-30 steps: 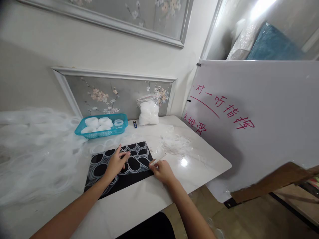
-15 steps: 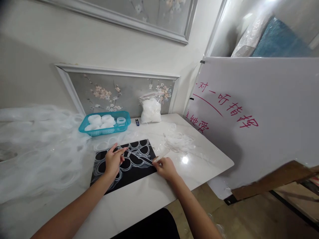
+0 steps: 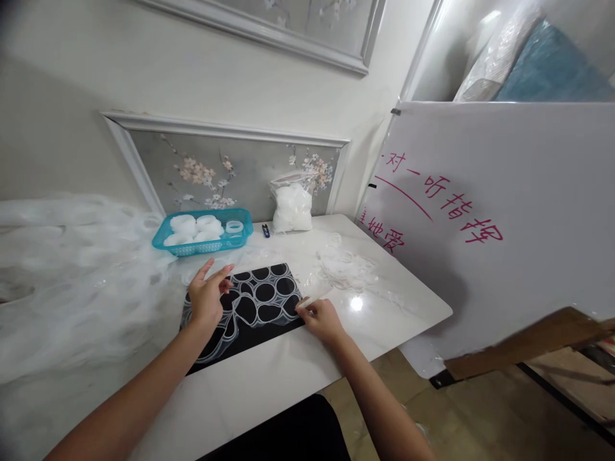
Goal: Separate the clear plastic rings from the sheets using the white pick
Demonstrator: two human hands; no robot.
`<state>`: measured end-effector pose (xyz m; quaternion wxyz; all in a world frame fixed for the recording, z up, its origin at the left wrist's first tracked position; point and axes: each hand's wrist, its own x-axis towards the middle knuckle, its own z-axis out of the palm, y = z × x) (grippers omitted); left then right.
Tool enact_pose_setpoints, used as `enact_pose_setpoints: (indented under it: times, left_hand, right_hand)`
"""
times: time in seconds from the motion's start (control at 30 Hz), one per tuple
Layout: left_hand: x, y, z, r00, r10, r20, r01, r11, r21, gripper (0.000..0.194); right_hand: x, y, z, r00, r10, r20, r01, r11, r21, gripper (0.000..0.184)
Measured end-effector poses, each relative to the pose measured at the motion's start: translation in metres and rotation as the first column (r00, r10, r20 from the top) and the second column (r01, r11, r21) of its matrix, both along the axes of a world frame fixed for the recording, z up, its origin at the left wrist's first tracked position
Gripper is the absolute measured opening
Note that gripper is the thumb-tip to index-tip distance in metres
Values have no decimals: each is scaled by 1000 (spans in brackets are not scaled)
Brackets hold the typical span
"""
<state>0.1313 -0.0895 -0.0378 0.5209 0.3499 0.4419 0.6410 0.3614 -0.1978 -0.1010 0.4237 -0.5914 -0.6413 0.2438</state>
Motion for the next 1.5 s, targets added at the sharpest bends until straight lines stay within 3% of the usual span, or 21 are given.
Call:
enact_pose_setpoints:
  times: [0.1, 0.17, 0.27, 0.33, 0.47, 0.57, 0.73, 0.8, 0.87, 0.93, 1.03, 1.13, 1.2, 1.27, 1.33, 1.37, 1.43, 1.5]
  left_hand:
    - [-2, -23, 43, 987, -160, 26, 158, 984, 79, 78]
    - [-5, -44, 73, 977, -211, 13, 208, 971, 116, 72]
    - [-13, -69, 104, 976, -218, -13, 218, 967, 135, 66]
    - [-19, -78, 115, 976, -217, -17, 217, 967, 131, 67]
    - [-28, -84, 122, 983, -182, -38, 185, 974, 131, 67]
    - [-30, -87, 125, 988, -138, -73, 148, 978, 145, 67]
    - [-26, -88, 124, 993, -55, -107, 72, 985, 155, 65]
    - [-24, -82, 119, 993, -83, -84, 94, 985, 144, 60]
    - [-23, -71, 112, 979, -200, -23, 202, 975, 98, 47]
    - [-20, -60, 102, 929, -352, 115, 353, 935, 13, 30]
    - [-10, -50, 86, 824, -456, 335, 524, 839, -147, 24]
    - [8, -53, 65, 769, -581, 268, 634, 745, -207, 24]
    - [20, -61, 46, 670, -742, -8, 724, 657, -209, 26]
    - [29, -71, 22, 479, -743, -467, 760, 618, -203, 26]
    - [36, -79, -3, 232, -437, -869, 744, 655, -130, 25]
    - [38, -83, -14, 101, -271, -957, 750, 653, -106, 25]
    - [40, -88, -35, -91, -38, -995, 774, 626, -95, 29]
    - [41, -90, -47, -195, 79, -978, 787, 607, -108, 32]
  right_hand:
    - [-9, 4, 16, 940, -84, -332, 86, 996, -9, 32]
    - [-19, 12, 38, 759, -154, -632, 115, 988, -103, 31]
    - [-38, 26, 81, 375, -146, -916, -96, 976, -195, 23]
    - [-53, 33, 111, 205, -106, -973, -274, 948, -161, 20]
    - [-83, 35, 160, 137, 133, -982, -494, 868, 49, 15]
    - [-103, 29, 178, 147, 334, -931, -524, 825, 213, 12]
    - [-120, 22, 180, 183, 514, -838, -516, 776, 363, 7]
    - [-120, 24, 179, 187, 559, -808, -524, 752, 399, 9]
    - [-116, 28, 178, 197, 588, -785, -518, 741, 426, 7]
    - [-106, 33, 179, 256, 589, -767, -487, 764, 424, 12]
    - [-77, 39, 176, 446, 495, -746, -358, 862, 358, 27]
    - [-39, 38, 156, 531, 316, -786, -125, 947, 296, 30]
    - [-18, 31, 127, 551, 175, -816, 39, 971, 234, 22]
    - [-4, 21, 91, 629, -29, -777, 172, 980, 103, 21]
    - [2, 10, 55, 769, -217, -602, 258, 966, -18, 27]
    - [3, 5, 39, 827, -244, -506, 244, 967, -67, 29]
    - [2, -2, 16, 895, -213, -391, 182, 976, -115, 33]
    - [1, -6, 4, 918, -150, -367, 112, 986, -123, 33]
